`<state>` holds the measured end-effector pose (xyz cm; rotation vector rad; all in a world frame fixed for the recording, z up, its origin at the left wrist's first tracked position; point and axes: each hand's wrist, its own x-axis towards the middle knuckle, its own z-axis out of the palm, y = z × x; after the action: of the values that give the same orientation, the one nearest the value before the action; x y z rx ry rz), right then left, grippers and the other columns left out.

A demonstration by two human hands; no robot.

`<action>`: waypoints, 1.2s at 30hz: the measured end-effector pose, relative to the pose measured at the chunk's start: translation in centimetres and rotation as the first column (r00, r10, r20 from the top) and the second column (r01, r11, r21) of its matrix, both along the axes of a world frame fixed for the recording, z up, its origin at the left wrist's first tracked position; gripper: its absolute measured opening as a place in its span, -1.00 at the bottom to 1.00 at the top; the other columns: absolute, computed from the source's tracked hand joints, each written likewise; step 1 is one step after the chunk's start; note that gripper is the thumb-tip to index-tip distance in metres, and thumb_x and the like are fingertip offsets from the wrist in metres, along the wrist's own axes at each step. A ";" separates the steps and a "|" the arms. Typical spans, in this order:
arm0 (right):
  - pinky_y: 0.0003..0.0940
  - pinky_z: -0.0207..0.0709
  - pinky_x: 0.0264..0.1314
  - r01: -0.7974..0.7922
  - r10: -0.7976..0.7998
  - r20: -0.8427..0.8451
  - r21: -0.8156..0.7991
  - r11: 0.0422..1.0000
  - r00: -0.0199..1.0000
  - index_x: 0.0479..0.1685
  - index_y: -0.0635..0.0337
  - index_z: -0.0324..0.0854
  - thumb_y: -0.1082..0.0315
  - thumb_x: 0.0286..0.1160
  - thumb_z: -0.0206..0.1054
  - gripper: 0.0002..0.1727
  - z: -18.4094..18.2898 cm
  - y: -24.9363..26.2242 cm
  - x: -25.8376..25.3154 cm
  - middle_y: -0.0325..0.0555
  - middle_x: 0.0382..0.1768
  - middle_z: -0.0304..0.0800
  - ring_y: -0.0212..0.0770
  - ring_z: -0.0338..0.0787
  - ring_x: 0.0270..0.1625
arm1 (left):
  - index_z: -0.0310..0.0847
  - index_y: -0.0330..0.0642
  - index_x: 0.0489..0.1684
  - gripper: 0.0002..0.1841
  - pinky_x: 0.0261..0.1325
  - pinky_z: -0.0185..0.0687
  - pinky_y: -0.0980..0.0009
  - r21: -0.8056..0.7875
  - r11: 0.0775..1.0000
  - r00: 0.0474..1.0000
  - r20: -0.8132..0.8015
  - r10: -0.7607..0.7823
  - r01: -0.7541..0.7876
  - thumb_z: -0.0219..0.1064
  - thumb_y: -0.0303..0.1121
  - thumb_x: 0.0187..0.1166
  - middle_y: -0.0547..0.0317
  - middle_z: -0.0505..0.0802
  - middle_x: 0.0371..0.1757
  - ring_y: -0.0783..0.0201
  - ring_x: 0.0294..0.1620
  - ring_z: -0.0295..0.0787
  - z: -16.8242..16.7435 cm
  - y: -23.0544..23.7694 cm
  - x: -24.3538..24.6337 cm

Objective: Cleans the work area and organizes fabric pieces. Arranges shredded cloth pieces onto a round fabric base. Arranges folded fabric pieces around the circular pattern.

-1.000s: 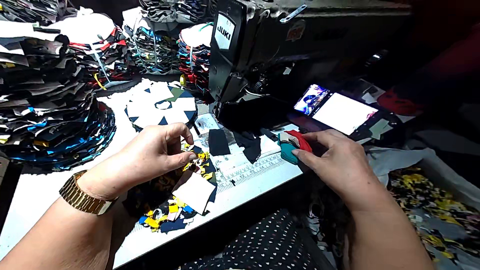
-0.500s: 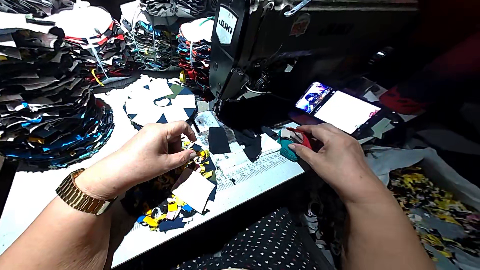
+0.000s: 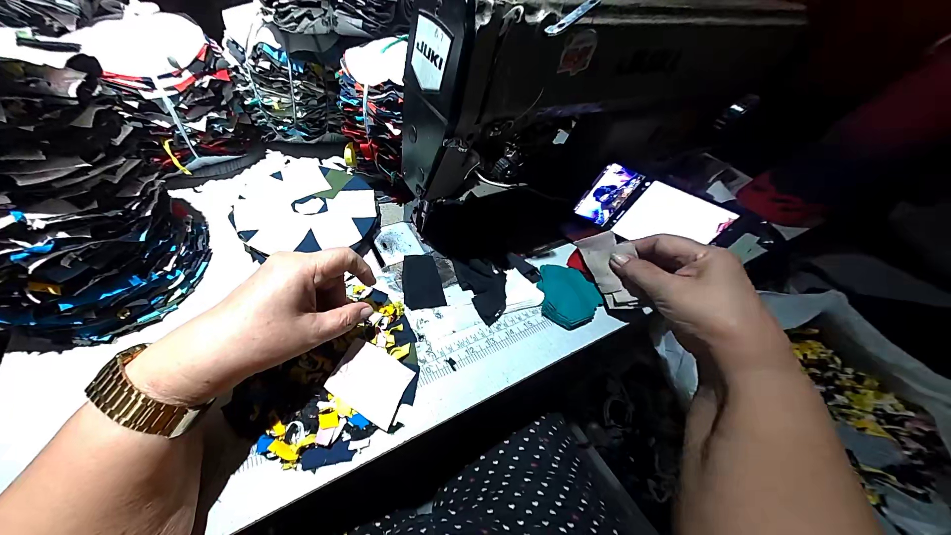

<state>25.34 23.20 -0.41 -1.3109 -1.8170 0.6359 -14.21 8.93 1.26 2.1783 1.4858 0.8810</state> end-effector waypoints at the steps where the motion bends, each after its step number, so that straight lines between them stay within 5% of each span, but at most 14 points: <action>1: -0.63 0.53 -0.34 -0.019 0.019 -0.063 -0.003 1.000 0.998 -0.08 0.19 0.73 0.39 0.57 0.39 -0.90 0.0 0.0 0.0 -0.31 -0.39 0.72 -0.58 0.60 -0.47 | 0.73 -0.06 0.08 -0.77 -0.62 0.36 0.72 -0.003 1.000 1.000 0.002 0.001 -0.001 0.46 -0.29 0.52 0.49 0.67 -0.60 0.65 -0.67 0.47 0.0 0.0 0.0; 6: -0.66 0.66 -0.16 0.002 0.008 -0.172 0.061 0.998 0.985 0.01 0.16 0.70 0.46 0.50 0.40 -0.83 0.2 0.3 -0.3 -0.34 -0.19 0.78 -0.61 0.73 -0.29 | 0.73 -0.05 0.08 -0.78 -0.60 0.41 0.71 -0.030 1.000 1.000 0.018 0.002 -0.001 0.45 -0.32 0.53 0.49 0.70 -0.59 0.64 -0.66 0.50 -0.1 0.0 0.1; 11: 0.12 0.63 0.02 0.103 -0.155 0.242 0.214 0.971 0.958 0.12 0.35 0.73 0.46 0.57 0.37 -0.76 0.2 0.7 -0.3 0.29 0.12 0.70 0.11 0.76 -0.06 | 0.73 -0.05 0.13 -0.75 -0.61 0.39 0.71 -0.033 0.999 1.000 -0.002 0.012 -0.012 0.43 -0.31 0.53 0.48 0.68 -0.59 0.64 -0.66 0.49 -0.2 0.0 0.0; 13: 0.00 0.63 0.01 0.082 -0.161 0.256 0.295 0.952 0.953 0.09 0.36 0.73 0.44 0.58 0.33 -0.77 0.9 -0.3 -0.6 0.27 0.10 0.69 0.05 0.75 -0.05 | 0.73 -0.05 0.12 -0.75 -0.61 0.38 0.71 -0.023 1.000 1.000 -0.002 0.017 -0.017 0.43 -0.30 0.53 0.49 0.69 -0.60 0.65 -0.66 0.49 -0.2 0.1 -0.1; 16: -0.18 0.71 0.04 -0.125 0.044 0.265 0.297 0.947 0.963 -0.02 0.30 0.78 0.41 0.57 0.34 -0.81 1.4 -2.6 -1.4 0.07 -0.01 0.77 -0.16 0.79 -0.05 | 0.73 -0.06 0.12 -0.76 -0.60 0.40 0.71 -0.022 1.000 1.000 0.000 0.015 -0.015 0.43 -0.32 0.53 0.47 0.70 -0.59 0.64 -0.66 0.50 -0.2 0.0 -0.1; 19: -0.08 0.75 0.01 -0.310 0.208 0.402 0.208 0.928 0.892 0.07 0.20 0.82 0.23 0.43 0.48 -0.69 0.4 -4.2 -2.3 -0.02 0.04 0.77 -0.13 0.80 -0.01 | 0.73 -0.07 0.11 -0.75 -0.59 0.39 0.72 -0.022 1.000 1.000 -0.014 0.020 -0.020 0.45 -0.33 0.52 0.47 0.70 -0.58 0.65 -0.65 0.50 -0.1 -0.1 0.1; 22: 0.22 0.58 0.05 -0.290 0.144 0.502 0.226 0.930 0.853 0.18 0.26 0.79 0.13 0.34 0.54 -0.52 -0.7 -4.5 -2.4 0.13 0.15 0.71 0.15 0.71 0.10 | 0.74 -0.10 0.08 -0.77 -0.61 0.34 0.72 0.004 1.000 1.000 -0.018 0.016 -0.016 0.46 -0.34 0.51 0.47 0.70 -0.59 0.65 -0.67 0.47 -0.1 -0.1 0.0; 25: 0.34 0.57 0.08 -0.259 0.065 0.542 0.290 0.921 0.838 0.13 0.32 0.78 0.32 0.42 0.45 -0.65 -0.8 -4.3 -2.2 0.20 0.15 0.75 0.28 0.75 0.13 | 0.74 -0.11 0.09 -0.76 -0.58 0.40 0.71 -0.004 1.000 1.000 -0.013 0.011 -0.011 0.47 -0.35 0.51 0.44 0.72 -0.58 0.63 -0.65 0.51 0.0 -0.1 0.1; 31: 0.26 0.63 0.03 -0.261 -0.002 0.565 0.384 0.886 0.825 -0.10 0.41 0.77 0.52 0.39 0.28 -0.78 -1.5 -4.6 -2.8 0.24 0.05 0.79 0.27 0.80 0.05 | 0.74 -0.08 0.09 -0.78 -0.57 0.41 0.69 0.011 1.000 0.999 -0.036 -0.001 0.001 0.43 -0.30 0.55 0.45 0.69 -0.59 0.62 -0.65 0.51 0.0 -0.2 -0.1; 36: 0.11 0.67 0.03 -0.249 0.057 0.472 0.356 0.901 0.880 -0.07 0.36 0.76 0.49 0.42 0.26 -0.77 -1.4 -4.7 -2.3 0.16 0.01 0.79 0.11 0.81 0.02 | 0.74 -0.11 0.10 -0.77 -0.55 0.41 0.68 0.015 1.000 0.998 -0.058 0.008 -0.007 0.46 -0.33 0.54 0.43 0.69 -0.59 0.62 -0.63 0.51 0.1 -0.1 -0.2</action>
<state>23.01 18.47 -1.77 -1.0843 -2.2985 0.0028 -14.41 8.80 1.37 2.2279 1.5200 0.8400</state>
